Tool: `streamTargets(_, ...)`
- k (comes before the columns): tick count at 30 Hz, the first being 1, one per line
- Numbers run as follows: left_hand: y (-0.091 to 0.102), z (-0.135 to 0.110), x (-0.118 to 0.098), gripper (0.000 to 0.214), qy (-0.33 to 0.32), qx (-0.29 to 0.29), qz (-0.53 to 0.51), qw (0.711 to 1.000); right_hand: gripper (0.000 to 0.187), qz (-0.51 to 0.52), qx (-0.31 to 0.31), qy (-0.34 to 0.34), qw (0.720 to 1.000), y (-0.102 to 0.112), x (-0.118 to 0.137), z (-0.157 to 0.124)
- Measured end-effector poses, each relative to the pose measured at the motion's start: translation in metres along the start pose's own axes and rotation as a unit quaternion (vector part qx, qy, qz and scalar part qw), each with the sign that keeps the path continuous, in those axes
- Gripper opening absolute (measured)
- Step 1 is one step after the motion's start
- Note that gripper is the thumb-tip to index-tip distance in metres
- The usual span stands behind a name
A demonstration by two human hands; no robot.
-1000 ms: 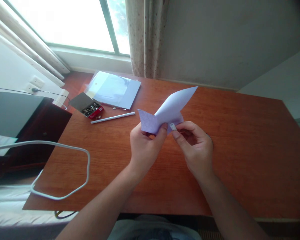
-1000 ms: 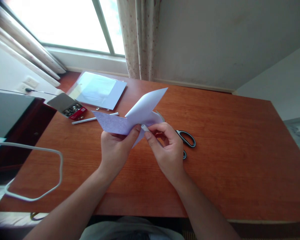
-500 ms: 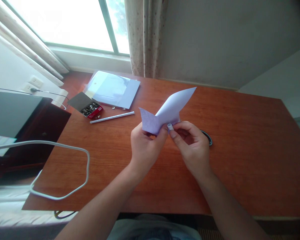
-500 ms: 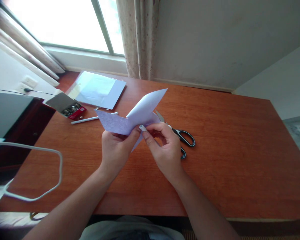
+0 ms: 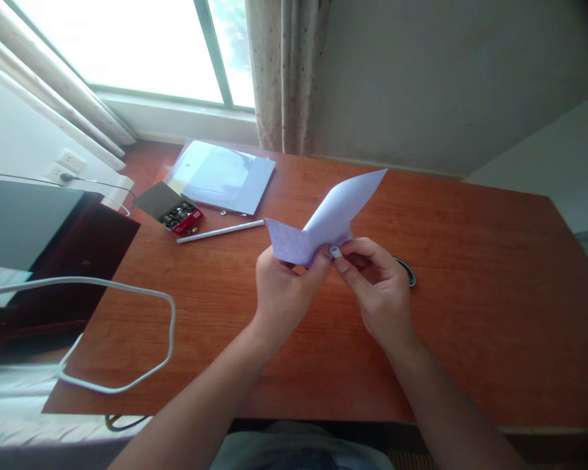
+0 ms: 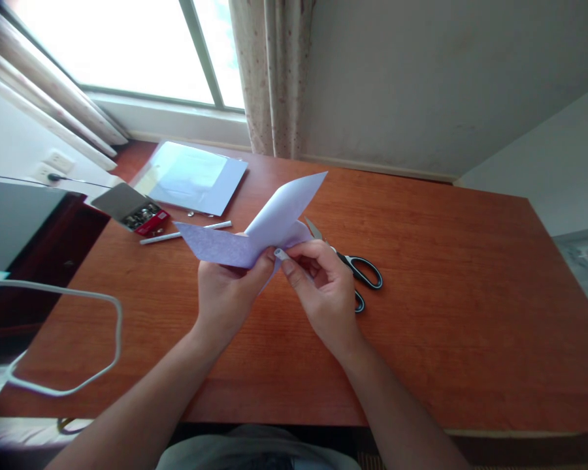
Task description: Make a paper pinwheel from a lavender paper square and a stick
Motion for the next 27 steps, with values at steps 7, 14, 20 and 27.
streamTargets(7, -0.001, 0.000, -0.010, 0.008, -0.078, 0.046, -0.001, 0.996, 0.015, -0.062, 0.020, 0.070, 0.995, 0.001, 0.015, 0.001)
streamTargets(14, 0.008, -0.004, -0.036, 0.015, -0.177, 0.022, 0.042, 0.983, 0.018, -0.069, 0.031, 0.130, 0.989, 0.000, 0.027, -0.001)
streamTargets(20, 0.011, -0.008, -0.043, 0.011, -0.202, 0.017, 0.025, 0.979, 0.023, -0.089, 0.034, 0.144, 0.985, -0.002, 0.032, -0.004)
streamTargets(27, 0.014, -0.014, -0.046, 0.011, -0.240, 0.009, 0.020, 0.971, 0.022, -0.056, 0.028, 0.147, 0.987, 0.001, 0.028, -0.004)
Point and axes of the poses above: each hand's wrist, its own z-axis towards the middle knuckle, its own y-axis out of the back of the hand, x = y × z, the point moved 7 cm from there along z, towards the middle knuckle, and after that the axes turned 11 degrees about z, right-handed, at the moved point
